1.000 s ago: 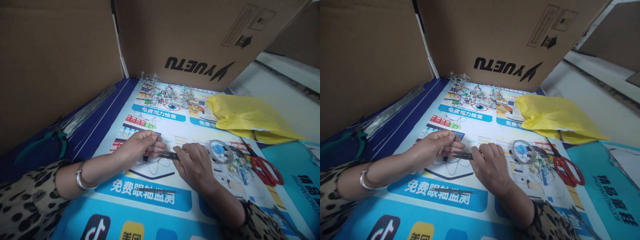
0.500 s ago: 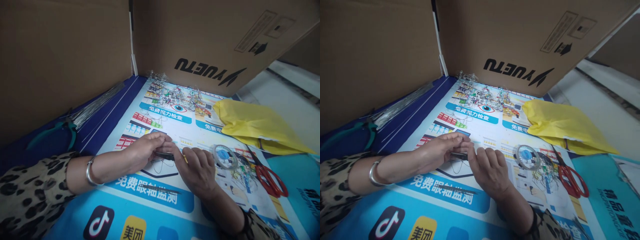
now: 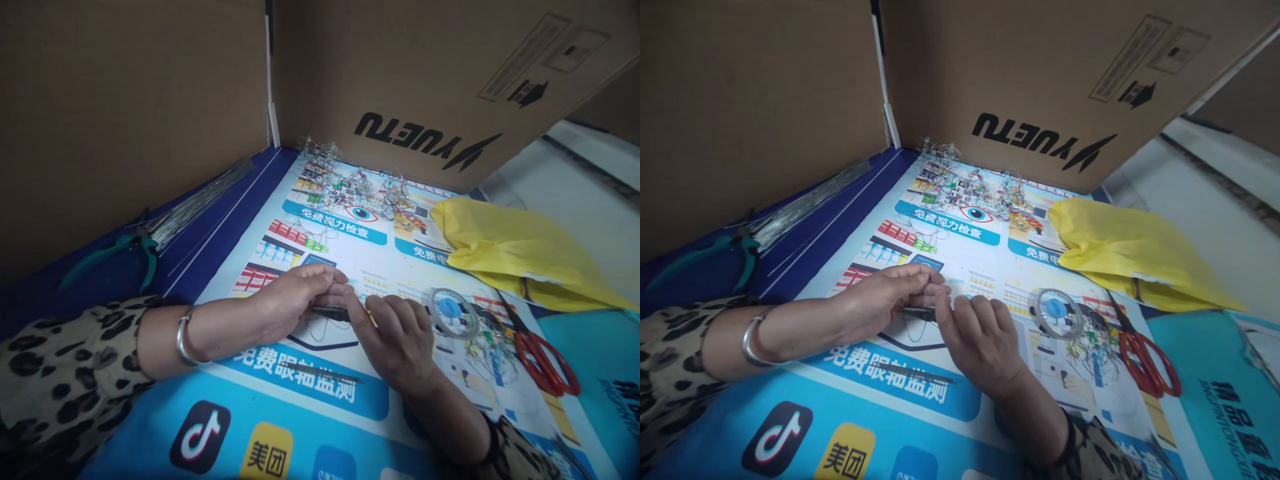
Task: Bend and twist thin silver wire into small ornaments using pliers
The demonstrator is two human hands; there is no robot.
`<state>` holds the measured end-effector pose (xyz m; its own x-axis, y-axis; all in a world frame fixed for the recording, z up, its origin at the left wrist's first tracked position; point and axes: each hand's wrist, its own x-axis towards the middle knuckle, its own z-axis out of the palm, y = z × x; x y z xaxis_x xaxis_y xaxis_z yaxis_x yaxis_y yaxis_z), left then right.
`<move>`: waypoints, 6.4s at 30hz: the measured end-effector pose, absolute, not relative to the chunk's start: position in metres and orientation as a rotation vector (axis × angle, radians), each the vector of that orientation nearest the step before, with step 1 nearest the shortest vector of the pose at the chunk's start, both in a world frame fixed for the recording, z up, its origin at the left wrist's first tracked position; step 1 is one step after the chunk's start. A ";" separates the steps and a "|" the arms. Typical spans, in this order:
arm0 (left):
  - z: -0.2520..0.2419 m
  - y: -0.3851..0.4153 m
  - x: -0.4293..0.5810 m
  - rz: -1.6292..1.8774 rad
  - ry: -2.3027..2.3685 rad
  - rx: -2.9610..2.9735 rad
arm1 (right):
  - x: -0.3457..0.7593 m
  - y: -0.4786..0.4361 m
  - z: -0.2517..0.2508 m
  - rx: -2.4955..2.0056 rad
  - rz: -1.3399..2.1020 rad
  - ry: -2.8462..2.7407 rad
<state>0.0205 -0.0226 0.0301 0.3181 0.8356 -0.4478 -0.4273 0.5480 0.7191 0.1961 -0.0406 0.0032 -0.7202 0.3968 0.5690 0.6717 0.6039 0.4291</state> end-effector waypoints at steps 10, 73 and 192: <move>0.018 -0.023 0.017 0.868 0.847 0.556 | 0.198 -0.041 0.002 -0.858 -0.882 -2.428; 0.022 -0.025 0.014 0.827 0.875 0.603 | 0.203 -0.035 -0.008 -0.914 -0.682 -2.481; 0.005 -0.026 -0.009 0.884 1.075 1.852 | 0.205 -0.039 -0.005 -1.373 0.250 -2.623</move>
<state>-0.0089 -0.0262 0.0049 0.3943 0.9029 0.1712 0.3420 -0.3171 0.8846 0.2046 -0.0387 -0.0051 -0.5614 0.8243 0.0726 0.7958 0.5619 -0.2257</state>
